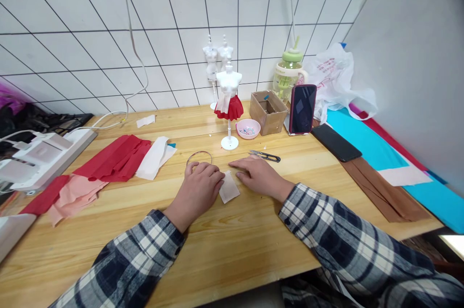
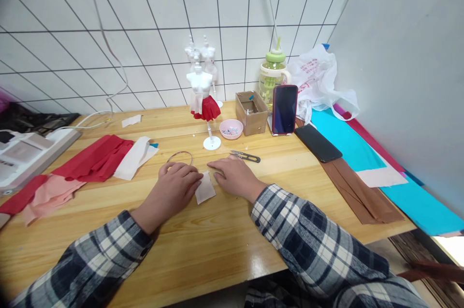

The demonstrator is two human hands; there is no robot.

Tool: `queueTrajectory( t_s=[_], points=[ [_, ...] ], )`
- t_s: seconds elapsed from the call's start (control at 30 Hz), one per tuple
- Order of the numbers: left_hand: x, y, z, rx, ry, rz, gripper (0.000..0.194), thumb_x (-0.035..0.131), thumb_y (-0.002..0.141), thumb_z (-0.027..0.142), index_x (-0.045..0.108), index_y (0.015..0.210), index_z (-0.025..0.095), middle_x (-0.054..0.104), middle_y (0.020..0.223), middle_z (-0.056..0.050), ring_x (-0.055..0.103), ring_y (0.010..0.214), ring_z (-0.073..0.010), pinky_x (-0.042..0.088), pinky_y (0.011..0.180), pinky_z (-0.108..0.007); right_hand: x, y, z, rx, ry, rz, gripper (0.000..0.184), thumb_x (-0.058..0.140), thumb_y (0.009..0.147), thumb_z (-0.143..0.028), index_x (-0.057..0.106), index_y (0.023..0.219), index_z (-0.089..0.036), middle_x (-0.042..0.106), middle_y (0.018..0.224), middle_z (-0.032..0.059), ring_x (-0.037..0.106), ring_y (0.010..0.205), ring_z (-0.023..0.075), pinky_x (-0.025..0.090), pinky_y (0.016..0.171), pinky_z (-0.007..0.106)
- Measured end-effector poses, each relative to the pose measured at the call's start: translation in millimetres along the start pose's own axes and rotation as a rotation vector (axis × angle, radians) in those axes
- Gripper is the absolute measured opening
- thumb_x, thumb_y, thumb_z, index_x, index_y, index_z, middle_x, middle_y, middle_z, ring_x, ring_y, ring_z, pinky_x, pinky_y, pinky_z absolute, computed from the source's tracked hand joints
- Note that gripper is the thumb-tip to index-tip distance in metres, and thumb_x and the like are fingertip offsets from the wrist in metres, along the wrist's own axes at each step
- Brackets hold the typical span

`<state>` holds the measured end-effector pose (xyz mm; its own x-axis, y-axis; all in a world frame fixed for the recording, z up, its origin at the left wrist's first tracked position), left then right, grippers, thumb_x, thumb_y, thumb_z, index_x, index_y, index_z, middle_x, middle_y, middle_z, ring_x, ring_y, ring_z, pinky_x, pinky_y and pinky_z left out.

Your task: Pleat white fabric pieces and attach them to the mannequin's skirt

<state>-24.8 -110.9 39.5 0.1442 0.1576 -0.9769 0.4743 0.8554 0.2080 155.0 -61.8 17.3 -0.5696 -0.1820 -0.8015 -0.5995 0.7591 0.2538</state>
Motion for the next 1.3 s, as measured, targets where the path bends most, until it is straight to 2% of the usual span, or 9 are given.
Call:
queueTrajectory(
  t_s=[0.1, 0.2, 0.3, 0.4, 0.5, 0.77, 1.13, 1.3],
  points=[
    [-0.1, 2, -3, -0.063, -0.058, -0.015, 0.027, 0.044, 0.098, 0.033, 0.068, 0.094, 0.024, 0.071, 0.094, -0.004, 0.059, 0.096, -0.0245, 0.033, 0.092, -0.046, -3, 1, -1, 0.015, 0.092, 0.070, 0.019, 0.063, 0.085, -0.016, 0.071, 0.101, -0.020, 0.073, 0.109, 0.0044, 0.065, 0.100, 0.0194, 0.047, 0.092, 0.035],
    [2.6, 3, -9, -0.165, -0.135, -0.021, 0.025, 0.049, 0.095, 0.039, 0.066, 0.104, 0.023, 0.071, 0.093, -0.005, 0.061, 0.094, -0.0240, 0.037, 0.087, -0.041, -1, 2, -3, 0.004, 0.153, 0.089, 0.013, 0.064, 0.082, -0.012, 0.070, 0.090, -0.020, 0.073, 0.105, 0.0041, 0.065, 0.097, 0.0183, 0.047, 0.091, 0.034],
    [6.0, 5, -13, -0.206, -0.159, -0.015, 0.030, 0.058, 0.089, 0.038, 0.063, 0.115, 0.022, 0.071, 0.096, -0.005, 0.062, 0.094, -0.0246, 0.040, 0.085, -0.039, 3, 3, -5, 0.002, 0.169, 0.074, 0.017, 0.063, 0.082, -0.011, 0.070, 0.094, -0.021, 0.073, 0.103, 0.0037, 0.065, 0.097, 0.0187, 0.047, 0.091, 0.035],
    [7.5, 8, -13, -0.193, -0.139, -0.028, 0.021, 0.054, 0.091, 0.032, 0.069, 0.104, 0.024, 0.071, 0.095, -0.005, 0.062, 0.093, -0.0249, 0.040, 0.082, -0.039, 5, 2, -6, -0.006, 0.159, 0.065, 0.019, 0.063, 0.082, -0.010, 0.071, 0.095, -0.021, 0.074, 0.102, 0.0032, 0.065, 0.098, 0.0193, 0.047, 0.091, 0.035],
    [8.0, 10, -13, -0.185, -0.131, -0.041, 0.023, 0.049, 0.093, 0.029, 0.072, 0.094, 0.024, 0.071, 0.090, -0.004, 0.063, 0.090, -0.0247, 0.040, 0.079, -0.039, 6, 2, -6, -0.026, 0.155, 0.068, 0.020, 0.062, 0.081, -0.008, 0.071, 0.094, -0.021, 0.074, 0.103, 0.0032, 0.066, 0.097, 0.0186, 0.048, 0.091, 0.033],
    [20.9, 10, -25, -0.224, -0.327, -0.021, 0.025, 0.047, 0.094, 0.028, 0.071, 0.094, 0.021, 0.072, 0.093, -0.006, 0.061, 0.090, -0.0230, 0.043, 0.081, -0.037, 10, 2, -7, -0.075, 0.063, 0.048, 0.024, 0.061, 0.084, -0.011, 0.074, 0.101, -0.022, 0.073, 0.110, 0.0034, 0.066, 0.101, 0.0195, 0.048, 0.092, 0.034],
    [19.0, 9, -23, -0.272, -0.359, -0.038, 0.026, 0.048, 0.093, 0.034, 0.073, 0.096, 0.026, 0.072, 0.095, -0.004, 0.061, 0.094, -0.0241, 0.039, 0.082, -0.039, 11, 2, -4, -0.087, 0.018, 0.019, 0.031, 0.058, 0.086, -0.011, 0.072, 0.111, -0.023, 0.073, 0.113, 0.0030, 0.066, 0.104, 0.0197, 0.047, 0.093, 0.035],
    [17.9, 11, -21, -0.285, -0.361, -0.020, 0.025, 0.055, 0.089, 0.042, 0.074, 0.094, 0.026, 0.072, 0.086, -0.003, 0.061, 0.087, -0.0232, 0.039, 0.080, -0.038, 12, 1, -4, -0.087, 0.000, 0.014, 0.031, 0.057, 0.087, -0.012, 0.072, 0.111, -0.023, 0.073, 0.113, 0.0029, 0.065, 0.104, 0.0195, 0.047, 0.092, 0.035]
  ],
)
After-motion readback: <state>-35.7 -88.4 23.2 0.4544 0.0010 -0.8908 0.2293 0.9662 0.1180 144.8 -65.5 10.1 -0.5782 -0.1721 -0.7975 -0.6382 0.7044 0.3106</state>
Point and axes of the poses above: each hand's wrist, its own y-axis towards the middle knuckle, its own x-axis out of the palm, z = x × y, the point moved 3 cm from there along y, towards the middle knuckle
